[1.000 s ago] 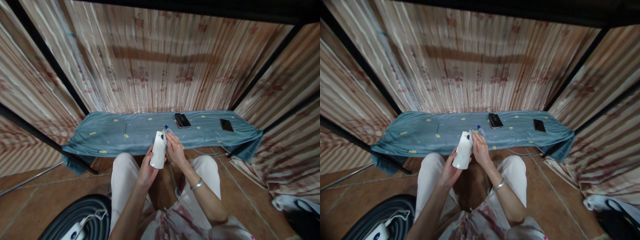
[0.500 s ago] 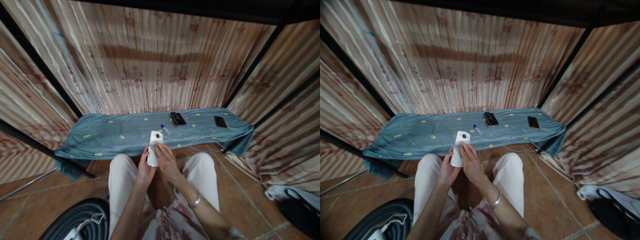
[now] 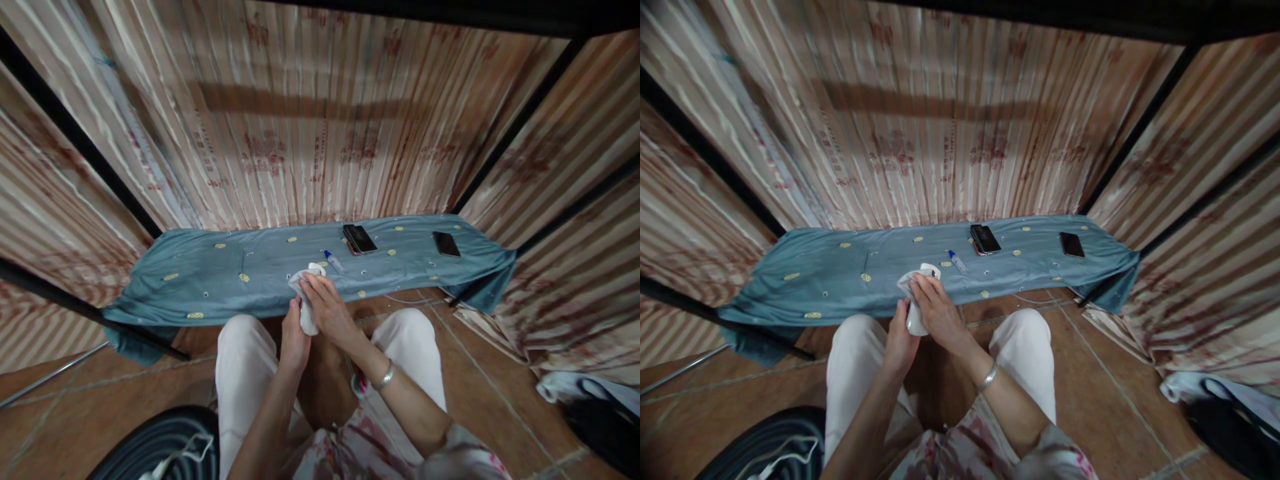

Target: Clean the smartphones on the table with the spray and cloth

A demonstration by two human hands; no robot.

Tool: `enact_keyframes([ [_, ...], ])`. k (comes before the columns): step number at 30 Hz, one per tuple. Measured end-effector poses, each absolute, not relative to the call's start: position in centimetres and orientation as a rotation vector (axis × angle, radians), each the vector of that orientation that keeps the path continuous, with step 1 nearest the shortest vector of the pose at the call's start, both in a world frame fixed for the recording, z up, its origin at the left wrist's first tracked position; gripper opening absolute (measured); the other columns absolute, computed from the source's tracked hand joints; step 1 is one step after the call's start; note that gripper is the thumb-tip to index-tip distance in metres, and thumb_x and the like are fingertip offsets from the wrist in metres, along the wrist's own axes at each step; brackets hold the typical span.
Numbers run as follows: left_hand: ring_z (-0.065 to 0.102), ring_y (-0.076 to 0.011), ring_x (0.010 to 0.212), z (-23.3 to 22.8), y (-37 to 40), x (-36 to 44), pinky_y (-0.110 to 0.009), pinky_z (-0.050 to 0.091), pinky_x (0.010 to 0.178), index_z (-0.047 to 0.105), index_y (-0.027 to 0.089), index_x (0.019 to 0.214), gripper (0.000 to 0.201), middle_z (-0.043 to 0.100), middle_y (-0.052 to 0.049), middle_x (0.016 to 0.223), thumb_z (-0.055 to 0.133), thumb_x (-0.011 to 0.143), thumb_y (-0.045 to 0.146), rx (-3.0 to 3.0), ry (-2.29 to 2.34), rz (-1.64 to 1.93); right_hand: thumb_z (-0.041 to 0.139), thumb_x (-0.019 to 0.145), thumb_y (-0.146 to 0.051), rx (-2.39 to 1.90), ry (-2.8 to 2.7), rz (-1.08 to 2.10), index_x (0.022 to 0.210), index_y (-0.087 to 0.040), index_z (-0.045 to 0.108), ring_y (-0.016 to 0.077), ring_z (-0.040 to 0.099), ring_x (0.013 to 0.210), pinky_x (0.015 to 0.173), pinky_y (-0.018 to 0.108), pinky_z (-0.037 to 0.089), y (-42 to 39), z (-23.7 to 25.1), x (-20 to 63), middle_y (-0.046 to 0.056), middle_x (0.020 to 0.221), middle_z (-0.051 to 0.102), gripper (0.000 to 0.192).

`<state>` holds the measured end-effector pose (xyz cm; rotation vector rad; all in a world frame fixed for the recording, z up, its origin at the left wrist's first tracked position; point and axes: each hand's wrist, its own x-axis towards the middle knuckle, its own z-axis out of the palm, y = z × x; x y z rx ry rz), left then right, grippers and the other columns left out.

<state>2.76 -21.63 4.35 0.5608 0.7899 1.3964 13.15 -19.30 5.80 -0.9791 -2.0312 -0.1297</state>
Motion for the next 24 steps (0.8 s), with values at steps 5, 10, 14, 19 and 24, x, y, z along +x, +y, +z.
enact_keyframes([
  [5, 0.055, -0.0222, 0.124, 5.5, -20.8, 3.3, -0.030, 0.046, 0.101, 0.070, 0.022, 0.106, 0.024, 0.067, -0.005, 0.124, 0.061, 0.085, 0.027, 0.475, 0.786, 1.458, 0.037, 0.096, -0.014, -1.010, -1.989, -0.090, 0.140, -0.017, 0.047, 0.0253, 0.044, 0.130, 0.108, 0.047, 0.042, -15.9, 6.2, 13.8, 0.014, 0.138, 0.054, 0.046],
  [10, 0.058, -0.0245, 0.121, 6.1, -19.2, 3.4, -0.034, 0.050, 0.096, 0.069, 0.023, 0.111, 0.028, 0.068, -0.006, 0.122, 0.060, 0.085, 0.031, 0.503, 0.686, 1.421, 0.032, 0.095, -0.013, -1.052, -1.961, -0.059, 0.139, -0.015, 0.049, 0.0252, 0.045, 0.130, 0.110, 0.047, 0.040, -13.1, 6.3, 14.1, 0.016, 0.138, 0.054, 0.047],
  [14, 0.062, -0.0250, 0.116, 5.9, -17.3, 3.1, -0.036, 0.053, 0.092, 0.067, 0.023, 0.114, 0.031, 0.068, -0.006, 0.122, 0.059, 0.086, 0.032, 0.485, 0.687, 1.403, 0.032, 0.094, -0.013, -1.098, -1.930, -0.016, 0.141, -0.017, 0.047, 0.0244, 0.044, 0.132, 0.111, 0.047, 0.039, -11.0, 6.0, 14.6, 0.014, 0.139, 0.054, 0.050],
  [19, 0.065, -0.0248, 0.109, 6.2, -13.9, 2.9, -0.038, 0.054, 0.090, 0.064, 0.023, 0.117, 0.033, 0.068, -0.008, 0.121, 0.060, 0.086, 0.031, 0.442, 0.709, 1.375, 0.032, 0.092, -0.013, -1.154, -1.819, 0.004, 0.137, -0.016, 0.051, 0.0243, 0.046, 0.130, 0.110, 0.048, 0.040, -7.9, 4.7, 15.3, 0.013, 0.137, 0.056, 0.049],
  [24, 0.069, -0.0214, 0.096, 6.0, -9.4, 2.9, -0.038, 0.055, 0.089, 0.060, 0.022, 0.124, 0.036, 0.072, -0.006, 0.112, 0.057, 0.088, 0.026, 0.387, 0.668, 1.333, 0.034, 0.091, -0.011, -1.169, -1.721, 0.030, 0.135, -0.017, 0.054, 0.0232, 0.046, 0.130, 0.109, 0.048, 0.040, -4.7, 3.4, 15.8, 0.013, 0.138, 0.056, 0.049],
])
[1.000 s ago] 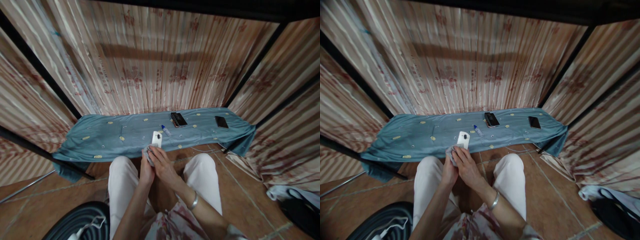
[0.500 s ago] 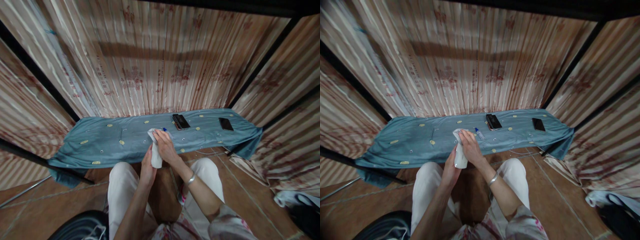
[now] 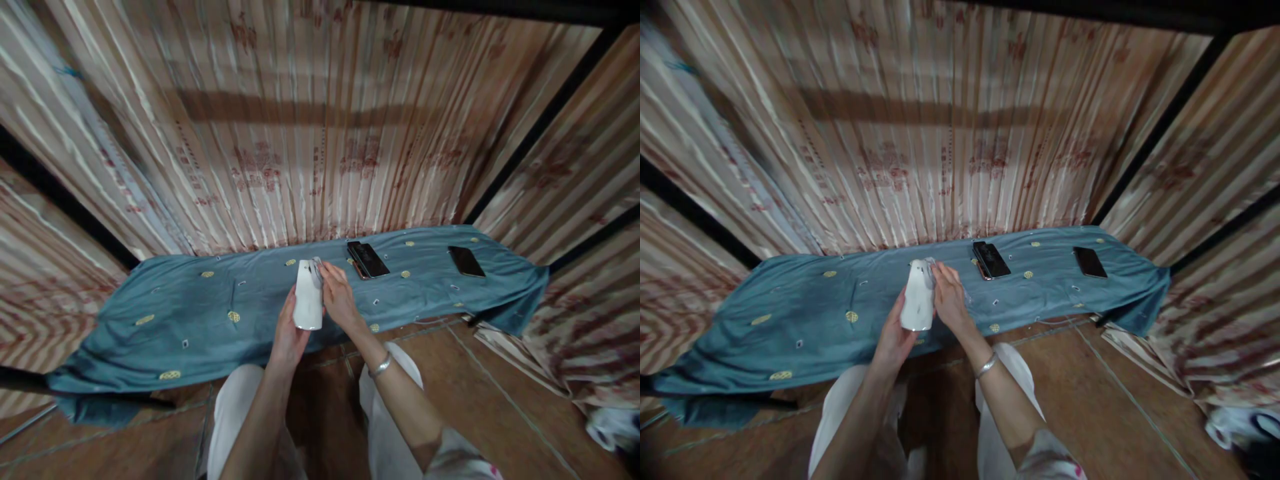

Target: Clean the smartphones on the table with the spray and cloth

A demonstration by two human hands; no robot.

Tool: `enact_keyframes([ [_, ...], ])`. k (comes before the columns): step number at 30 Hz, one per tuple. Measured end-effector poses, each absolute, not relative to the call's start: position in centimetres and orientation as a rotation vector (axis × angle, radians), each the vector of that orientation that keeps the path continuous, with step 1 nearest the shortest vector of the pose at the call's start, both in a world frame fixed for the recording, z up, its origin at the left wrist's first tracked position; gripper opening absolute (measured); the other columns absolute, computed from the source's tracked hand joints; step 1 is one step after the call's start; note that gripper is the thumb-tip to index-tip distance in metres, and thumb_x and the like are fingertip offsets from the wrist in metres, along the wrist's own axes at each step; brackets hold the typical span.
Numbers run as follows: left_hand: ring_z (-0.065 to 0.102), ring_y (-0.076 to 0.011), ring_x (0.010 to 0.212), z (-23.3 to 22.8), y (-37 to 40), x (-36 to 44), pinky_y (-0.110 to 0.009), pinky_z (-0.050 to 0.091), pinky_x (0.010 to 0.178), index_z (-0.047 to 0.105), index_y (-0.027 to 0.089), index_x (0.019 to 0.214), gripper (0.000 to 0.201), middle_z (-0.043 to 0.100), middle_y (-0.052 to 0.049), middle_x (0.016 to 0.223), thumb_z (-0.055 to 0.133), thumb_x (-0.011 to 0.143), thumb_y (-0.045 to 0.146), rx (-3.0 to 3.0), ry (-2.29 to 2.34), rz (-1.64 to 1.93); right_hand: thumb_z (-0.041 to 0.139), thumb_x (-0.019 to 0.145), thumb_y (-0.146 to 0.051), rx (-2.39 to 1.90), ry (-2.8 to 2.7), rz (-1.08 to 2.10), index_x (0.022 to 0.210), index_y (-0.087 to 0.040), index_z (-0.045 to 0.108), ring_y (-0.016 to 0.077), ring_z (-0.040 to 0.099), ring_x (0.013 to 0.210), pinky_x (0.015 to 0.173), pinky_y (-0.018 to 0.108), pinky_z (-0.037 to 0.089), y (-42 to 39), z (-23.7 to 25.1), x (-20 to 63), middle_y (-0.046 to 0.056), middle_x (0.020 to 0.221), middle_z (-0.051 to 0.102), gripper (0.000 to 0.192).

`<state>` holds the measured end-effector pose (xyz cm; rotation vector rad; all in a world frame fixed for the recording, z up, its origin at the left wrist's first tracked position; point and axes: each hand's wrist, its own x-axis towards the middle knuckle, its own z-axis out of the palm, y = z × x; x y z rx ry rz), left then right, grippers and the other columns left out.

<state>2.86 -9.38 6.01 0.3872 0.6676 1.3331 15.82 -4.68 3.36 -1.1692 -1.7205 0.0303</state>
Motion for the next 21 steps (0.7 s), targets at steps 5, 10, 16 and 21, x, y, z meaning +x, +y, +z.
enact_keyframes([
  [5, 0.071, -0.0171, 0.088, 4.7, -4.9, 2.7, -0.030, 0.055, 0.087, 0.056, 0.019, 0.129, 0.042, 0.074, -0.006, 0.104, 0.057, 0.087, 0.021, 0.285, 0.646, 1.333, 0.036, 0.088, -0.008, -1.191, -1.732, 0.144, 0.133, -0.017, 0.056, 0.0246, 0.048, 0.128, 0.108, 0.049, 0.040, -2.3, 2.0, 15.2, 0.014, 0.138, 0.055, 0.050],
  [10, 0.069, -0.0184, 0.098, 2.8, -3.4, 1.3, -0.031, 0.052, 0.094, 0.057, 0.018, 0.130, 0.040, 0.075, -0.006, 0.104, 0.050, 0.091, 0.020, 0.205, 0.624, 1.326, 0.037, 0.080, -0.002, -1.196, -1.853, 0.223, 0.134, -0.014, 0.056, 0.0252, 0.047, 0.129, 0.110, 0.048, 0.040, -2.8, 0.2, 13.8, 0.014, 0.139, 0.054, 0.058],
  [16, 0.071, -0.0182, 0.079, 2.0, -3.0, -0.5, -0.036, 0.056, 0.083, 0.057, 0.016, 0.128, 0.039, 0.075, -0.006, 0.089, 0.050, 0.091, 0.019, 0.115, 0.649, 1.296, 0.035, 0.083, -0.002, -1.152, -1.898, 0.242, 0.131, -0.016, 0.058, 0.0217, 0.051, 0.124, 0.107, 0.044, 0.044, -4.3, -0.7, 12.6, 0.011, 0.133, 0.059, 0.055],
  [21, 0.070, -0.0178, 0.069, 2.4, -2.5, -0.9, -0.034, 0.057, 0.073, 0.056, 0.015, 0.129, 0.039, 0.074, -0.006, 0.081, 0.050, 0.090, 0.017, 0.049, 0.647, 1.326, 0.036, 0.086, -0.005, -1.122, -1.923, 0.251, 0.131, -0.018, 0.058, 0.0224, 0.053, 0.123, 0.105, 0.045, 0.046, -5.0, -0.4, 12.4, 0.011, 0.133, 0.059, 0.052],
])
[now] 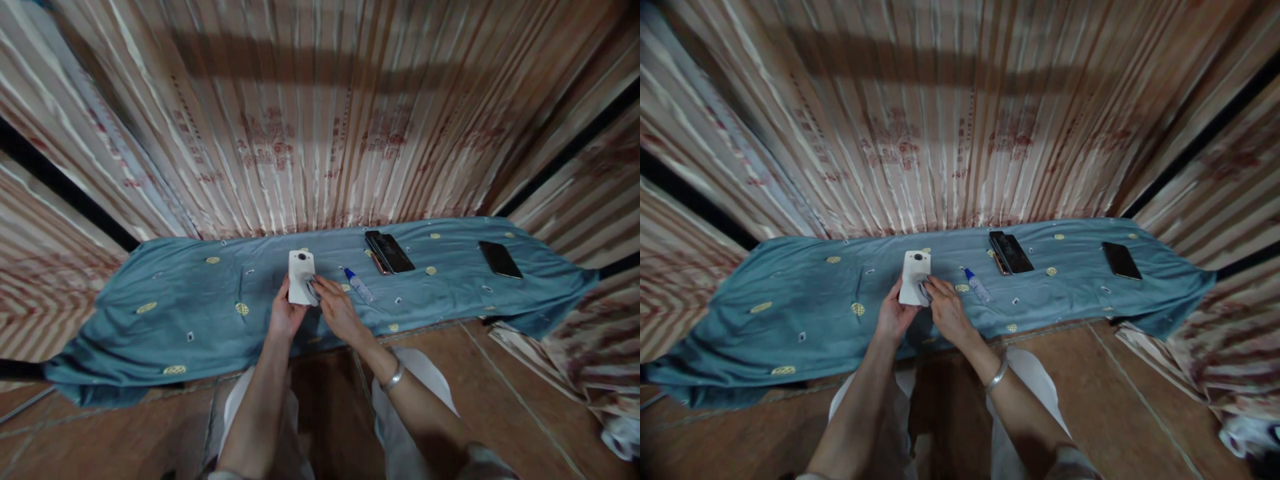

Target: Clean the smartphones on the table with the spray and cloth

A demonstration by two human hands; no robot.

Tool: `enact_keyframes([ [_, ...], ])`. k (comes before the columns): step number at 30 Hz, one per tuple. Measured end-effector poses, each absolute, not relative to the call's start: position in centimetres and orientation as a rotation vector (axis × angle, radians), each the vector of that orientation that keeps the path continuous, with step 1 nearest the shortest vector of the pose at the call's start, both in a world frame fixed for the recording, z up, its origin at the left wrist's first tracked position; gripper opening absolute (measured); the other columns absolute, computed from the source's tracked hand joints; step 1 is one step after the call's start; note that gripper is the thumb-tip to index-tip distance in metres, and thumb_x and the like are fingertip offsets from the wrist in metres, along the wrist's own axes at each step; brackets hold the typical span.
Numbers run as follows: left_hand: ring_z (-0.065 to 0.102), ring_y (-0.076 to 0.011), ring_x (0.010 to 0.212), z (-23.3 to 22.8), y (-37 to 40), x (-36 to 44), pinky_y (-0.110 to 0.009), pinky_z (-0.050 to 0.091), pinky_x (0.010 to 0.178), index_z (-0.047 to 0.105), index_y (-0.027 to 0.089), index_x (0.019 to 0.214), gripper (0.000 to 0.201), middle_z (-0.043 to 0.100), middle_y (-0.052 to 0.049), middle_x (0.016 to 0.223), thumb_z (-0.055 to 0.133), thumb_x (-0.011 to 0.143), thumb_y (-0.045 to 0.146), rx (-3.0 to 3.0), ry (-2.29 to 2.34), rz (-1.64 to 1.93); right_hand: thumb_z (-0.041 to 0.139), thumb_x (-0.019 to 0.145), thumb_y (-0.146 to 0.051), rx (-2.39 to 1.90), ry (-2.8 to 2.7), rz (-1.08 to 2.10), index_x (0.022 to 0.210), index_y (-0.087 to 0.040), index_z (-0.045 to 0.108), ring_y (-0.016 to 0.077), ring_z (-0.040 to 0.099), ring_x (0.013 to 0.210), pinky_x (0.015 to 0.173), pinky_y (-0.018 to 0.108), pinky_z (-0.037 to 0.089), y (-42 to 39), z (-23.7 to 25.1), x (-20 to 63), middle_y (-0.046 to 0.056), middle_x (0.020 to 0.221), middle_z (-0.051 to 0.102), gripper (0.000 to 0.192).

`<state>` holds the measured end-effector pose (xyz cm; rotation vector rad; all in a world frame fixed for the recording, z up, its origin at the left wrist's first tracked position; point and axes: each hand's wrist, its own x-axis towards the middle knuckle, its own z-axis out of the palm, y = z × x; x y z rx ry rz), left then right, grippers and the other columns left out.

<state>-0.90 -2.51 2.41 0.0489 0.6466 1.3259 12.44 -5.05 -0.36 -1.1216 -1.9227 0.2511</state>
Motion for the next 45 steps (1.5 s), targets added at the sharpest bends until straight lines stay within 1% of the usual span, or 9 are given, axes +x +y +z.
enact_keyframes([
  [4, 0.070, -0.0160, 0.068, 2.3, -2.2, -1.0, -0.029, 0.057, 0.071, 0.055, 0.013, 0.129, 0.039, 0.074, -0.006, 0.082, 0.050, 0.090, 0.017, 0.046, 0.647, 1.330, 0.038, 0.088, -0.007, -1.145, -1.977, 0.246, 0.131, -0.017, 0.059, 0.0234, 0.054, 0.122, 0.104, 0.046, 0.047, -5.5, 0.2, 12.5, 0.013, 0.133, 0.059, 0.049],
  [8, 0.070, -0.0151, 0.069, 2.1, -2.2, -1.1, -0.027, 0.057, 0.070, 0.056, 0.012, 0.127, 0.036, 0.073, -0.006, 0.083, 0.048, 0.092, 0.018, 0.041, 0.619, 1.321, 0.037, 0.092, -0.011, -1.183, -2.026, 0.215, 0.129, -0.013, 0.060, 0.0256, 0.054, 0.122, 0.104, 0.047, 0.046, -5.8, 0.7, 12.4, 0.017, 0.133, 0.058, 0.044],
  [15, 0.072, -0.0196, 0.082, 2.7, -2.3, -0.8, -0.034, 0.057, 0.084, 0.058, 0.013, 0.126, 0.037, 0.074, -0.010, 0.089, 0.051, 0.090, 0.018, 0.065, 0.559, 1.345, 0.038, 0.094, -0.013, -1.150, -2.052, 0.210, 0.131, -0.016, 0.059, 0.0245, 0.055, 0.120, 0.101, 0.045, 0.049, -6.4, 1.8, 11.9, 0.015, 0.130, 0.060, 0.042],
  [21, 0.072, -0.0177, 0.080, 2.3, -2.2, -0.5, -0.034, 0.057, 0.085, 0.063, 0.018, 0.111, 0.029, 0.073, -0.005, 0.084, 0.051, 0.086, 0.012, 0.088, 0.667, 1.411, 0.040, 0.096, -0.018, -1.104, -2.045, 0.198, 0.127, -0.010, 0.061, 0.0250, 0.055, 0.117, 0.102, 0.043, 0.049, -6.6, 1.7, 10.7, 0.017, 0.128, 0.062, 0.038],
  [26, 0.069, -0.0125, 0.071, 1.5, -1.8, 0.0, -0.034, 0.054, 0.091, 0.063, 0.018, 0.110, 0.031, 0.071, 0.000, 0.078, 0.053, 0.082, 0.009, 0.123, 0.694, 1.429, 0.044, 0.096, -0.022, -1.106, -2.022, 0.148, 0.124, -0.014, 0.064, 0.0241, 0.056, 0.116, 0.102, 0.041, 0.049, -6.3, 1.4, 9.9, 0.013, 0.127, 0.063, 0.035],
  [30, 0.069, -0.0132, 0.071, 1.4, -1.9, -0.1, -0.035, 0.055, 0.089, 0.063, 0.017, 0.109, 0.029, 0.071, 0.000, 0.077, 0.052, 0.083, 0.009, 0.091, 0.690, 1.436, 0.043, 0.097, -0.022, -1.072, -2.062, 0.125, 0.127, -0.014, 0.062, 0.0236, 0.055, 0.119, 0.104, 0.041, 0.048, -6.2, 1.1, 9.9, 0.014, 0.127, 0.062, 0.036],
  [35, 0.072, -0.0183, 0.074, 2.0, -2.4, -0.9, -0.033, 0.057, 0.077, 0.063, 0.016, 0.111, 0.027, 0.074, -0.005, 0.084, 0.057, 0.085, 0.016, 0.100, 0.658, 1.419, 0.044, 0.097, -0.021, -1.060, -2.105, 0.100, 0.129, -0.014, 0.060, 0.0240, 0.056, 0.117, 0.102, 0.040, 0.050, -6.2, 0.6, 11.1, 0.014, 0.126, 0.063, 0.036],
  [38, 0.072, -0.0204, 0.073, 2.4, -2.6, -1.2, -0.035, 0.057, 0.077, 0.064, 0.014, 0.114, 0.028, 0.074, -0.008, 0.083, 0.057, 0.088, 0.022, 0.093, 0.648, 1.407, 0.044, 0.096, -0.020, -1.091, -2.109, 0.094, 0.127, -0.012, 0.061, 0.0248, 0.058, 0.113, 0.099, 0.041, 0.052, -6.1, 0.4, 12.1, 0.016, 0.124, 0.064, 0.036],
  [45, 0.071, -0.0182, 0.075, 2.6, -3.2, -0.9, -0.029, 0.056, 0.079, 0.068, 0.008, 0.102, 0.034, 0.072, -0.010, 0.076, 0.048, 0.094, 0.035, 0.087, 0.680, 1.343, 0.044, 0.096, -0.022, -1.082, -2.096, 0.170, 0.124, -0.017, 0.063, 0.0240, 0.060, 0.109, 0.097, 0.043, 0.052, -6.4, 0.6, 12.6, 0.012, 0.121, 0.066, 0.034],
])
